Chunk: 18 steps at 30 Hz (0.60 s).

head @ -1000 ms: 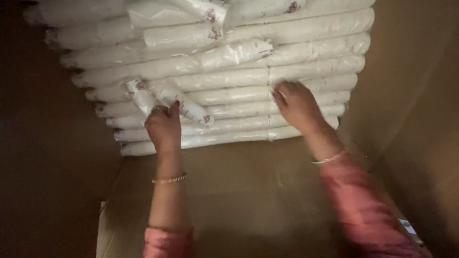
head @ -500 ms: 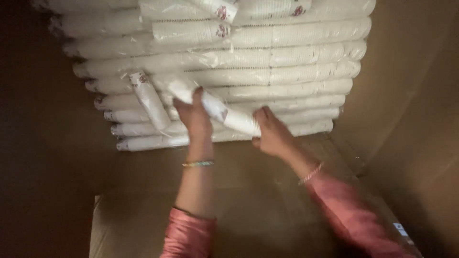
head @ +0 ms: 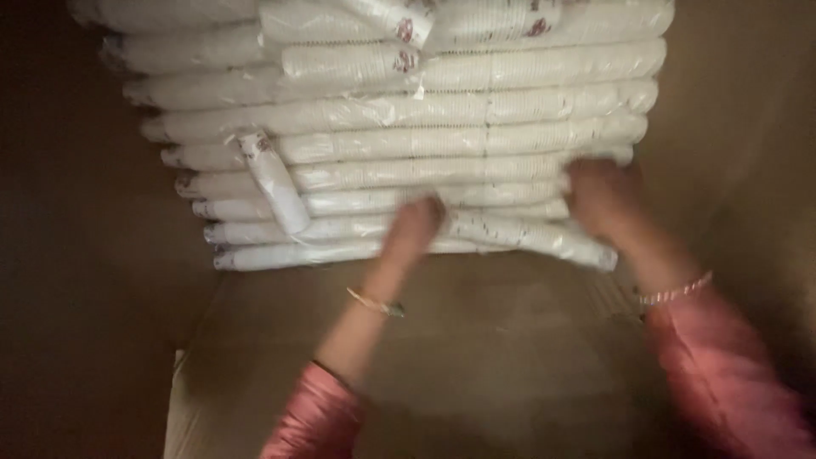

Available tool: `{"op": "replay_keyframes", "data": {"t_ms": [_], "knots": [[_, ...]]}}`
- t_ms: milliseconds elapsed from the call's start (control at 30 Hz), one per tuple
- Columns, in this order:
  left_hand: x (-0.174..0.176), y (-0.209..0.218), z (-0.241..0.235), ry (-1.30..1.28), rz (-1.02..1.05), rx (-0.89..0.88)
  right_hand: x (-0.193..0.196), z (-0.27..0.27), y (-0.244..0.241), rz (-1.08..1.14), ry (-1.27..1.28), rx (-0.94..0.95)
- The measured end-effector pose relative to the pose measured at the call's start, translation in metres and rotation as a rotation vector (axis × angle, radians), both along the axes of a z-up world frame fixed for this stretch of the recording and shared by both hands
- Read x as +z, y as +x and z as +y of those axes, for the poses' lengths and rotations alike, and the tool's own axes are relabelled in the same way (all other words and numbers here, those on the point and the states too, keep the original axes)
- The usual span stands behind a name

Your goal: The person places paper cup labels into a machine feeder and then organizes sleeves of packaged paper cups inside a large cardboard box.

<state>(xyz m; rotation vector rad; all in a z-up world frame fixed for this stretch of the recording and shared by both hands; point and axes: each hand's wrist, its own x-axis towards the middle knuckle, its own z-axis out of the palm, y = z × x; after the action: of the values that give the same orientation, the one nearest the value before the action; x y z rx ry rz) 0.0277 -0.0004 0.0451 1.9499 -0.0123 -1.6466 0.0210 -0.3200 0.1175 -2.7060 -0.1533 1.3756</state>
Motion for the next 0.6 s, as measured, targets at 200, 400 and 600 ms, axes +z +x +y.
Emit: {"op": "replay_keyframes", "data": {"t_ms": [200,400,600], "knots": [[0.009,0.17,0.05,-0.001,-1.317,0.221,-0.008,0.069,0.156,-0.86,0.413,-0.095],[0.008,0.157,0.056,0.406,-1.194,-0.333,-0.029,0.104,0.134,-0.866,0.094,-0.05],[0.049,0.082,0.014,0.197,-1.228,-0.331,0.0,0.086,0.053,-0.427,0.157,-0.065]]}}
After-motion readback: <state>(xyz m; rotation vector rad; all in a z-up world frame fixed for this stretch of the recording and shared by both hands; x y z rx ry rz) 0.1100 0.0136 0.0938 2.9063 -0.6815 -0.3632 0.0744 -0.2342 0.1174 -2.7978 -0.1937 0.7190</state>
